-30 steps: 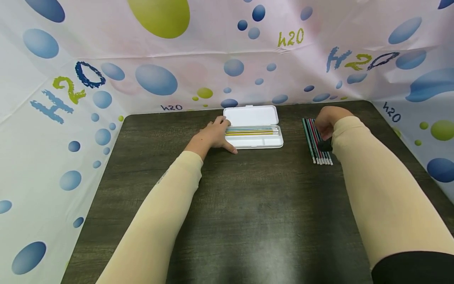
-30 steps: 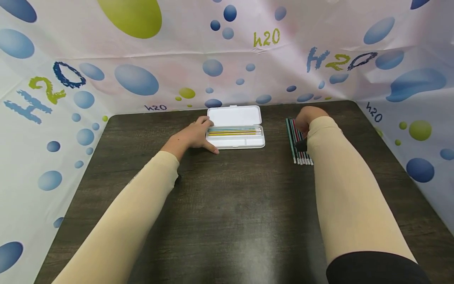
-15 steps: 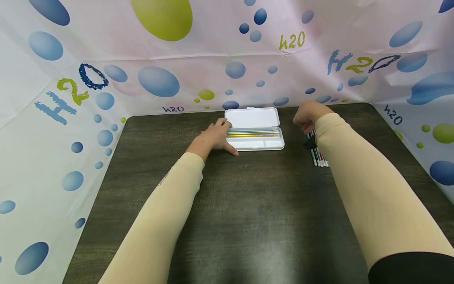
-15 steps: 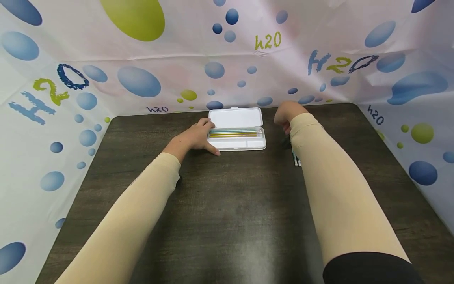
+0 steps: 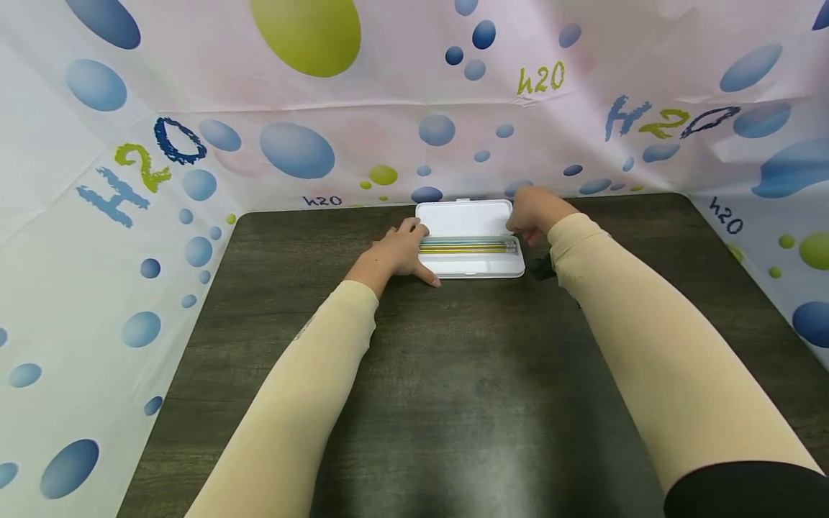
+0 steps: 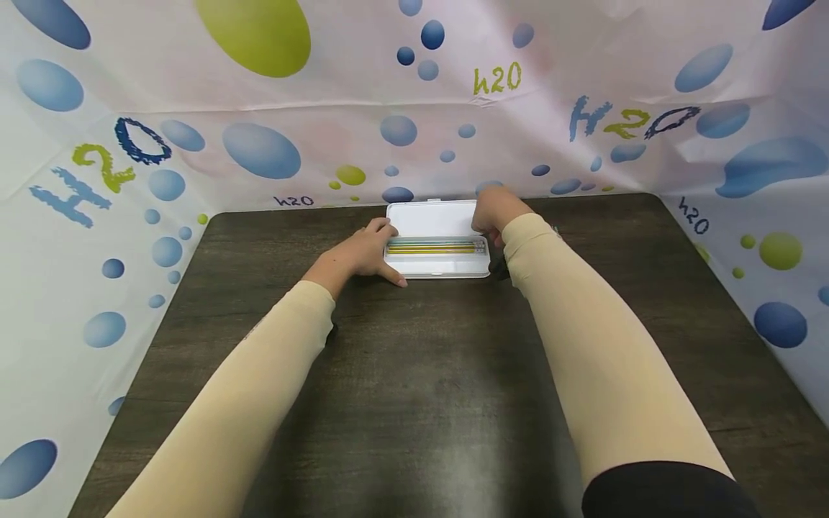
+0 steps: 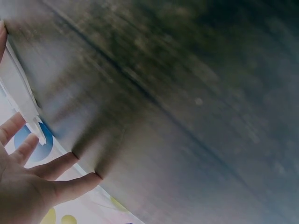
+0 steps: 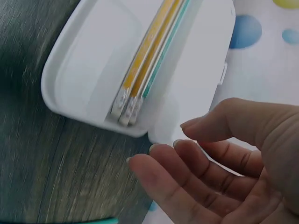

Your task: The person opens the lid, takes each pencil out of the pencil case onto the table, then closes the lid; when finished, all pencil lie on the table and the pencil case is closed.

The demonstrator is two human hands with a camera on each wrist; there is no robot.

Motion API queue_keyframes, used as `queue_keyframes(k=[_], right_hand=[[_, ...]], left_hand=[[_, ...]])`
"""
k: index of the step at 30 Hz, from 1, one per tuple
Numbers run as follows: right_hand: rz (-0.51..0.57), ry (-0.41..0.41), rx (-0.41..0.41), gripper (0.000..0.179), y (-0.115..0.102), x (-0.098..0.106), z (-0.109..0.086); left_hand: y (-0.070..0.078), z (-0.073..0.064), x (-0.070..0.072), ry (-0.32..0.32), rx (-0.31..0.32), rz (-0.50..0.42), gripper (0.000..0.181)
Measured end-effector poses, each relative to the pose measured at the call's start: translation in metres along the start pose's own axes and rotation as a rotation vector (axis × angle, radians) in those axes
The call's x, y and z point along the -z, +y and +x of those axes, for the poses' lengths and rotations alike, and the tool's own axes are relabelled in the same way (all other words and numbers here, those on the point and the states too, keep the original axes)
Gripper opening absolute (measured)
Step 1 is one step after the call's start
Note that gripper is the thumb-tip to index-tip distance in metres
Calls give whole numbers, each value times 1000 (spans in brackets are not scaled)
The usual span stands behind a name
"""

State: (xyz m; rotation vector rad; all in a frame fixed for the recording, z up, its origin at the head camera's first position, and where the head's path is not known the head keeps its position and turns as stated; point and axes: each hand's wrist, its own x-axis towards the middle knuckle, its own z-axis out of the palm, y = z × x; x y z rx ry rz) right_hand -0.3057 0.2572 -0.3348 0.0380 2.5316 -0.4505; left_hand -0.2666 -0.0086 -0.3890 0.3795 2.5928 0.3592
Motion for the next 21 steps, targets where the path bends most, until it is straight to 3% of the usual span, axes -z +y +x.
queue_keyframes(k=[6, 14, 21], right_hand=[[-95, -4, 65, 22, -17, -12, 5], [-65, -10, 103, 17, -23, -26, 9], [-194, 15, 177, 12, -26, -34, 12]], left_hand=[[0, 0, -3, 8, 2, 2, 112], [-1, -1, -3, 20, -1, -3, 111], [-1, 2, -5, 33, -4, 10, 111]])
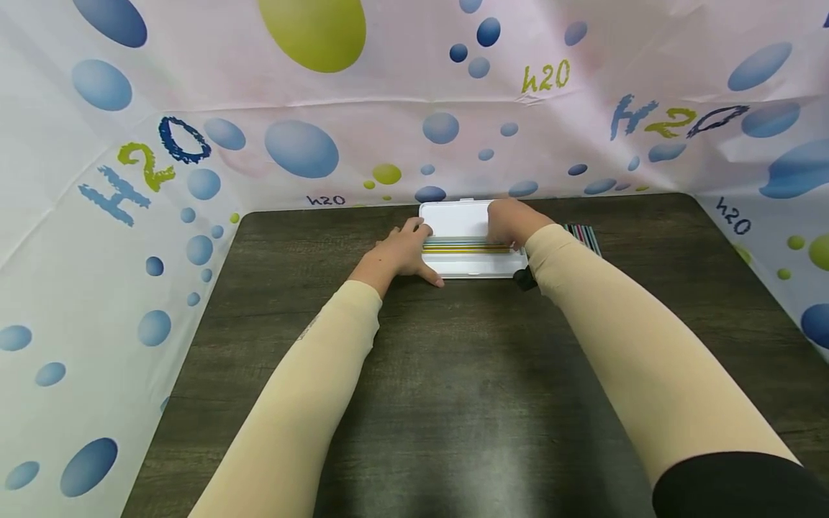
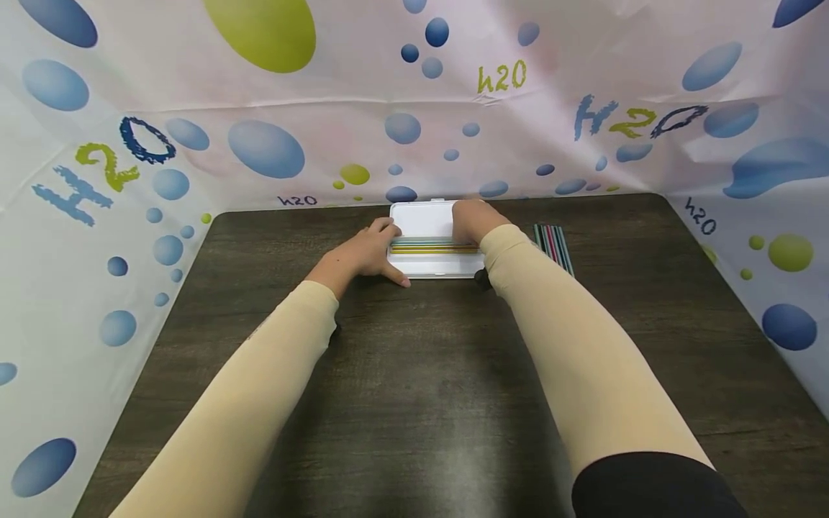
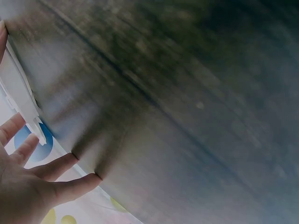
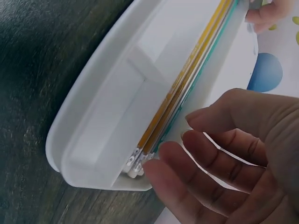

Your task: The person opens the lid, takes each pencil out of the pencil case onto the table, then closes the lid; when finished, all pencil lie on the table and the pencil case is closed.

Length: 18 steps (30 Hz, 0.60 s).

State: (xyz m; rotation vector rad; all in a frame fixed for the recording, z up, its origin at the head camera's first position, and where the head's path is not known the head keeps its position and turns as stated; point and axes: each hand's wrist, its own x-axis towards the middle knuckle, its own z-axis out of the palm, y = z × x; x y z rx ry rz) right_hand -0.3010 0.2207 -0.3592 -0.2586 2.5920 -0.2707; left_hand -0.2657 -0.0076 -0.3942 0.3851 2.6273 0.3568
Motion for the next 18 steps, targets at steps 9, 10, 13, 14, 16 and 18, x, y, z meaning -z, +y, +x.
queue_keyframes(k=[9, 10, 13, 14, 16, 18], right_hand=[[-128, 10, 106, 8, -12, -8, 4], [-120, 3, 113, 6, -14, -8, 4], [-114, -7, 141, 7, -18, -9, 3], [-114, -10, 149, 7, -18, -9, 2], [-108, -20, 160, 8, -20, -10, 1], [-112, -23, 173, 9, -21, -10, 2]], left_hand=[[0, 2, 0, 15, -2, 5, 112], [0, 1, 0, 15, -1, 4, 112], [-1, 2, 0, 12, -2, -1, 112], [-1, 2, 1, 10, -1, -2, 112], [-1, 2, 1, 7, -3, -1, 112], [-2, 3, 2, 4, -5, 5, 112]])
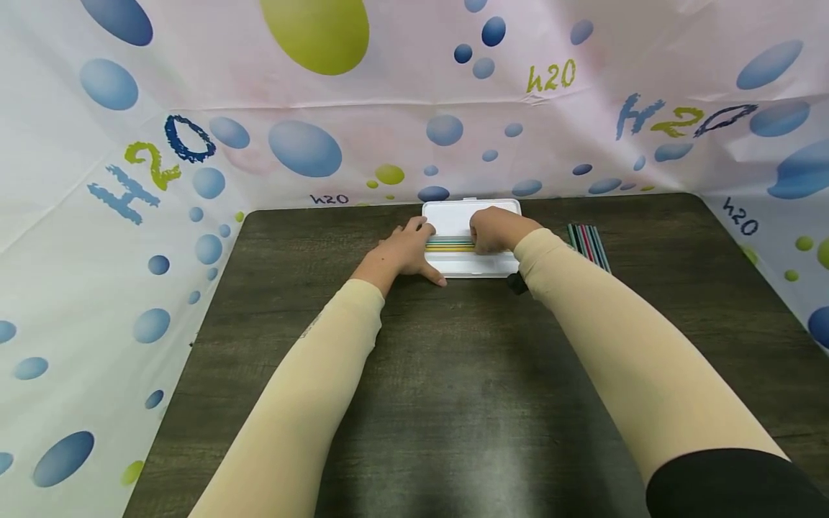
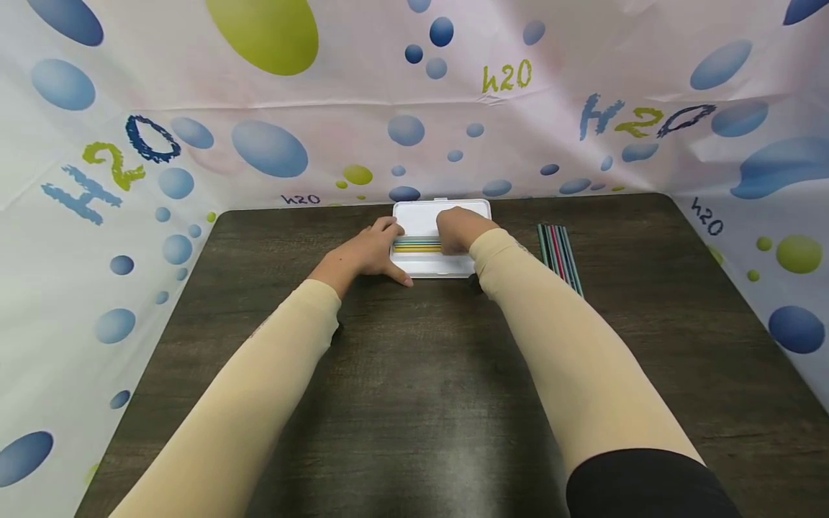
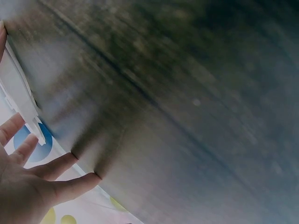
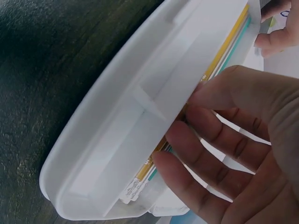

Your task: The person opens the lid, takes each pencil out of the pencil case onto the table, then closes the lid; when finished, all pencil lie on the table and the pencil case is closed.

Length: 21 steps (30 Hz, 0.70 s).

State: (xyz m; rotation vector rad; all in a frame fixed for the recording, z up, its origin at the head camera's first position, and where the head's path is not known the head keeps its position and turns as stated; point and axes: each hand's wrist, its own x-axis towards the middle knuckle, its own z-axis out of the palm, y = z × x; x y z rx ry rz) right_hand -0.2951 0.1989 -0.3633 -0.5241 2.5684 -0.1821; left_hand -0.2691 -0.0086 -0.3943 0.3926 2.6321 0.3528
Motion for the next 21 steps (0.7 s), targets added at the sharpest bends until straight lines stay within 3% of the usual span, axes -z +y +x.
queue_keyframes(k=[10, 21], right_hand=[[-44, 28, 43, 3, 0, -1, 3], [-99, 24, 97, 9, 1, -5, 8]], left_hand=[[1, 1, 0, -6, -6, 8, 114], [3, -1, 2, -10, -1, 4, 112]])
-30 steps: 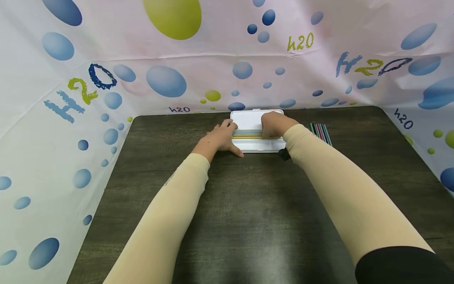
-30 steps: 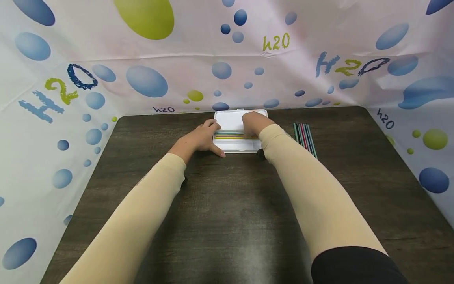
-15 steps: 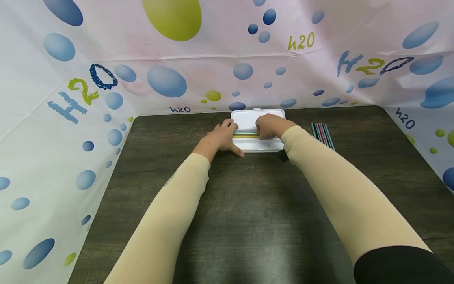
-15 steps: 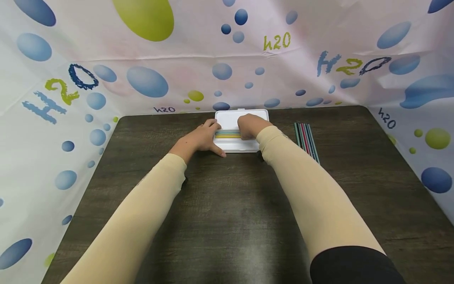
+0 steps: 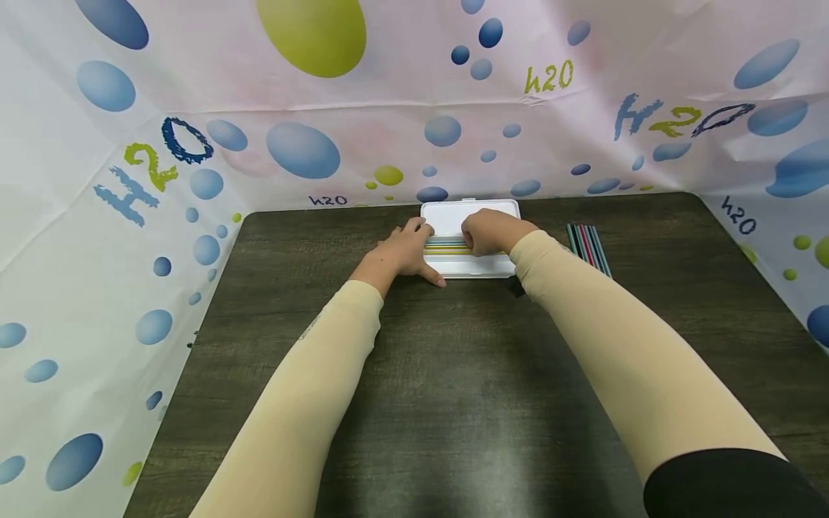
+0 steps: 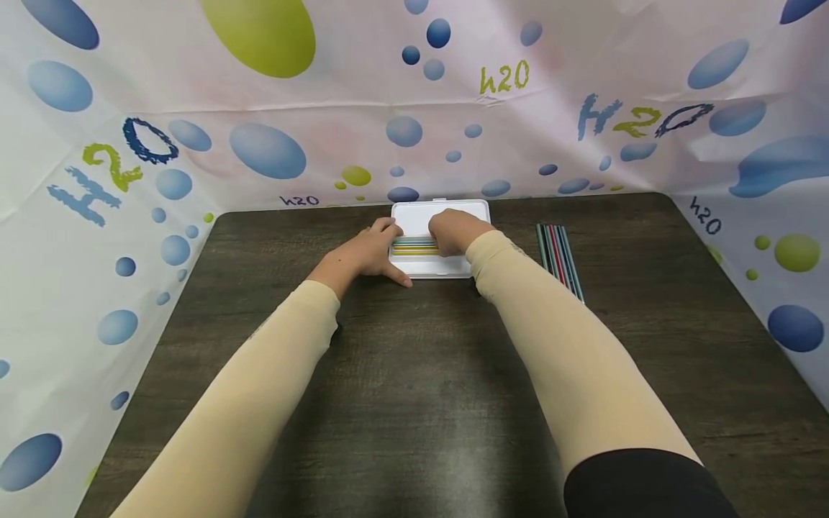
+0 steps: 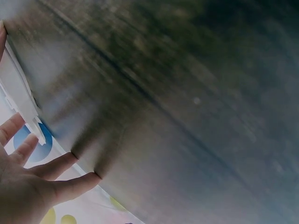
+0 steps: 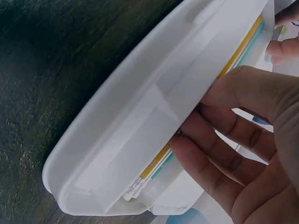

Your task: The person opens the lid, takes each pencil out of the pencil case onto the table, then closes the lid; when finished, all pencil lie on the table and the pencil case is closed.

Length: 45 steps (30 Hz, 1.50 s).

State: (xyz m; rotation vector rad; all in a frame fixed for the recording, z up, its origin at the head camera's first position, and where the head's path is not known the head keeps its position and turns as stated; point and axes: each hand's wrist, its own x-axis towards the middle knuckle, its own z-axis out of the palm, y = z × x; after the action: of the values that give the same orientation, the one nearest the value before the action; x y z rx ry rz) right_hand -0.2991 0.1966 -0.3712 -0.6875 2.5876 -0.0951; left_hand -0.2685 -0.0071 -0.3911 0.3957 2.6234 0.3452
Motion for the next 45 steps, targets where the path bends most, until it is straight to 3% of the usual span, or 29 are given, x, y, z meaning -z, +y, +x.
queue_keyframes(k=[18, 32, 45], right_hand=[[-79, -53, 174, 15, 4, 0, 5], [-52, -36, 196, 8, 8, -2, 2], [-47, -26, 187, 13, 11, -3, 2]], left_hand=[[0, -1, 3, -17, 2, -11, 112], [-2, 3, 0, -12, 0, -4, 112], [-2, 1, 0, -7, -4, 11, 113]])
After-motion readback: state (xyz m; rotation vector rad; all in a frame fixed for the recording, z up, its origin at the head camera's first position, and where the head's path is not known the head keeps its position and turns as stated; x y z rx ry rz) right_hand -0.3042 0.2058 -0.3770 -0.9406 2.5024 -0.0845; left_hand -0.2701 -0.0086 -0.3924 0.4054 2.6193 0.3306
